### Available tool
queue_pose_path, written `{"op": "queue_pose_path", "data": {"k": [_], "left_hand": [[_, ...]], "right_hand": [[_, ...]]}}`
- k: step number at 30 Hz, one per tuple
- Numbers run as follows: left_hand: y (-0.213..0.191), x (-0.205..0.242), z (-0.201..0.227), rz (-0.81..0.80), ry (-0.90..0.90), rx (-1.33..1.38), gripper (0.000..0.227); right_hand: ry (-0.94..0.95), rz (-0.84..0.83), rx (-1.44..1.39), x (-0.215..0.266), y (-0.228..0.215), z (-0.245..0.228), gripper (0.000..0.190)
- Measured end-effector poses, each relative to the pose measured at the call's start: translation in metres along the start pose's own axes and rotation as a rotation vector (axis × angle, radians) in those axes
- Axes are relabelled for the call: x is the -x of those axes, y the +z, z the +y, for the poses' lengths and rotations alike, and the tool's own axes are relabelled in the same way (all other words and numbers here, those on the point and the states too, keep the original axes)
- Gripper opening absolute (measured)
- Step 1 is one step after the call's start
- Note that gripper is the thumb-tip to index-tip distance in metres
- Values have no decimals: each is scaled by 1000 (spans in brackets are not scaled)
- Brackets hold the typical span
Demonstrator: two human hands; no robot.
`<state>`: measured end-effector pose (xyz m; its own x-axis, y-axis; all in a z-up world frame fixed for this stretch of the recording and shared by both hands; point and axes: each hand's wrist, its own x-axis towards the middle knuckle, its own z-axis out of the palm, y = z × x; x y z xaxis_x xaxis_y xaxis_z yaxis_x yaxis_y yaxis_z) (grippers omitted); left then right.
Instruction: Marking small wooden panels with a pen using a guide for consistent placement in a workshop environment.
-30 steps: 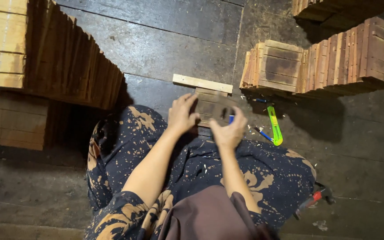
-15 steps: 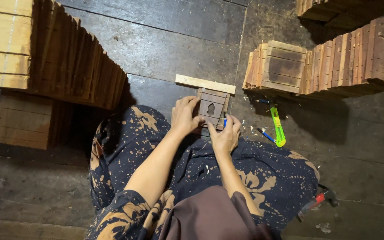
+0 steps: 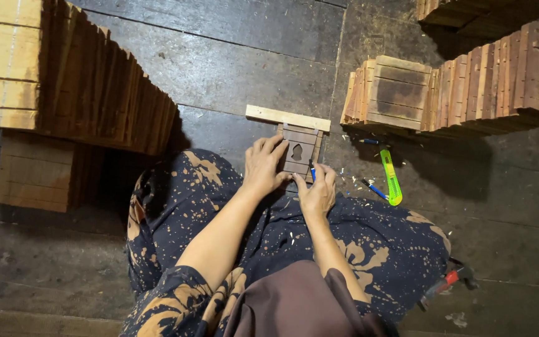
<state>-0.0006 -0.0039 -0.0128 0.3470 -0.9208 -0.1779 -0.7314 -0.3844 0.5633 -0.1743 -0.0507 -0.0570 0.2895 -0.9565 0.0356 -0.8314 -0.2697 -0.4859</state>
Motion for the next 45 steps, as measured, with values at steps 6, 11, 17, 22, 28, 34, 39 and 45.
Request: {"op": "queue_pose_path", "data": {"k": [6,11,17,22,28,34,39,45], "left_hand": [[-14,6,11,56,63,-86,88],[-5,3,16,61,96,-184,82],[-1,1,18,37,26,-208,80],[-6,1,24,-10,-16,-213,79],[-6,2,24,15,-17,-198,79],[-4,1,26,53,-15,-179,78],[-4,3,27,65,-27,-193,78],[-2,2,28,50,-33,-188,77]], "right_hand": [[-15,247,-245,-20,-7,13,24],[117,277,-440,-38,-26,29,50],[103,309,-800,-49,-43,-13,9],[-100,320,-879,-54,-21,-17,10],[-152,247,-634,-61,-41,-17,11],[-114,69,-561,-25,-69,-10,10],[-49,-32,-489,22,-105,-32,11],[-7,127,-577,-3,-89,-19,12]]}}
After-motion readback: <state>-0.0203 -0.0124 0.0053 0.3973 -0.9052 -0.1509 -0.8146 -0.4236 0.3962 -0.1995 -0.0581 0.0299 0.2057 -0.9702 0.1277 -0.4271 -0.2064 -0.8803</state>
